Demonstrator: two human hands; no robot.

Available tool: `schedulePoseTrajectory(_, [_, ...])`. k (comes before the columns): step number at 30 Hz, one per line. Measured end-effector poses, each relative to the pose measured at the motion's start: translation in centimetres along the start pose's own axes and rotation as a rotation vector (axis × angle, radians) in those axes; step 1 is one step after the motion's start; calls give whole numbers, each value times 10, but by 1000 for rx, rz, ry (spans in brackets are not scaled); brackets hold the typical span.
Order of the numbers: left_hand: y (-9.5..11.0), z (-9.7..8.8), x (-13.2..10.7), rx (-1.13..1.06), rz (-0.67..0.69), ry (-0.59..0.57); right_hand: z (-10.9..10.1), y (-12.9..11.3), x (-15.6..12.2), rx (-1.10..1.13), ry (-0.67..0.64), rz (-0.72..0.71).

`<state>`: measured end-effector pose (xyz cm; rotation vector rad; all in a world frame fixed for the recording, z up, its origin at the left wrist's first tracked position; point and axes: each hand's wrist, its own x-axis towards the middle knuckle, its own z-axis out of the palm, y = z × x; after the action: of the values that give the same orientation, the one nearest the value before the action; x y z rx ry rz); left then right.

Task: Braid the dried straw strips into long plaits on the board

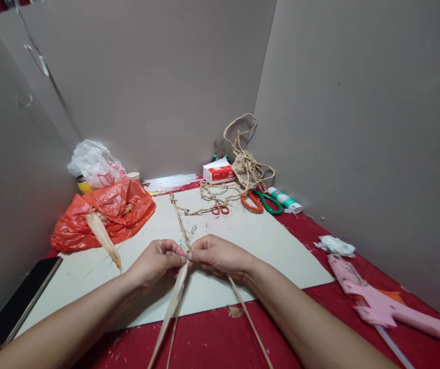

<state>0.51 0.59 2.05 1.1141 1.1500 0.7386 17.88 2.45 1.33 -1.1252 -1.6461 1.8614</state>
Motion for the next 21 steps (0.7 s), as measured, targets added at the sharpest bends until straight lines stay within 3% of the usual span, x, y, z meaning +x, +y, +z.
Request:
schedulePoseTrajectory(11, [-1, 6, -6, -4, 57, 52, 3, 1, 2, 6, 47, 7])
schedulePoseTrajectory(15, [3, 8, -12, -73, 87, -2, 4, 1, 1, 7, 60, 1])
schedulePoseTrajectory(18, [24, 7, -26, -75, 152, -40, 5, 1, 0, -35, 87, 25])
schedulePoseTrajectory(21, [63, -1, -46, -91, 238, -10, 5, 2, 1, -66, 71, 56])
